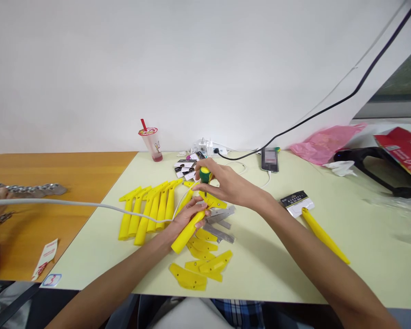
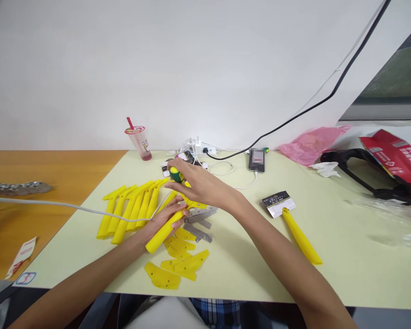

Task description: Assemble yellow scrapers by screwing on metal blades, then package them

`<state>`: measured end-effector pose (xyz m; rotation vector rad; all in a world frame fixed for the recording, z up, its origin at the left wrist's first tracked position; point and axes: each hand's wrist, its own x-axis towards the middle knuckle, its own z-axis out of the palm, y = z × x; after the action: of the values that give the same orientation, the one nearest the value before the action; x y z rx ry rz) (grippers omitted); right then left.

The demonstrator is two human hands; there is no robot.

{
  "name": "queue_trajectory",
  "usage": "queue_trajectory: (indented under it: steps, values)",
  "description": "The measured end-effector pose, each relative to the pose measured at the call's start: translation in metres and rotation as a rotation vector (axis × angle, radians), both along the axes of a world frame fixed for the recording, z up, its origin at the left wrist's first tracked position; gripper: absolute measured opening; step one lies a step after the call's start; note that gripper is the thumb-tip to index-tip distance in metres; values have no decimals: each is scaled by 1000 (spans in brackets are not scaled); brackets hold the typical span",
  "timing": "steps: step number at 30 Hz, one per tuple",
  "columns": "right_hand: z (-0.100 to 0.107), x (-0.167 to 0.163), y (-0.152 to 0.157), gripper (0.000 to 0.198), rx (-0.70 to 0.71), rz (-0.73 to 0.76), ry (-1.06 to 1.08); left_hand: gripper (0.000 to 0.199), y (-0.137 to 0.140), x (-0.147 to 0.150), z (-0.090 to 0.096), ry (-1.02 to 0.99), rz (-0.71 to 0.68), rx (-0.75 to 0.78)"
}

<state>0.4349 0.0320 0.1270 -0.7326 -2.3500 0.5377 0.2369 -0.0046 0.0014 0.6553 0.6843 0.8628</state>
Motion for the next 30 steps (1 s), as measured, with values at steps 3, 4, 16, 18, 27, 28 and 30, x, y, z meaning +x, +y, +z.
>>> queue_trajectory:
  steps: [3, 4, 16, 18, 27, 28, 30]
  values:
    - [-3, -1, -1, 22, 51, 18, -30, 47, 0, 2, -2, -6, -6, 16]
    - [-4, -1, -1, 22, 42, 11, -32, 48, 0, 1, -3, -14, 2, 12]
    - [-5, 6, 7, 33, 126, 64, 16, 49, 1, 2, -6, -69, -1, -49]
    - [-5, 7, 8, 34, 144, 91, 22, 48, 2, 1, -3, -48, -11, -76]
    - [-3, 8, 8, 20, 140, -24, -93, 53, -1, 9, 12, -65, 81, -150]
    - [-3, 9, 9, 20, 137, -16, -99, 52, -1, 10, 11, -71, 85, -143]
    - [-3, 11, 9, 22, 134, 22, -83, 52, -1, 10, 10, -82, 99, -134]
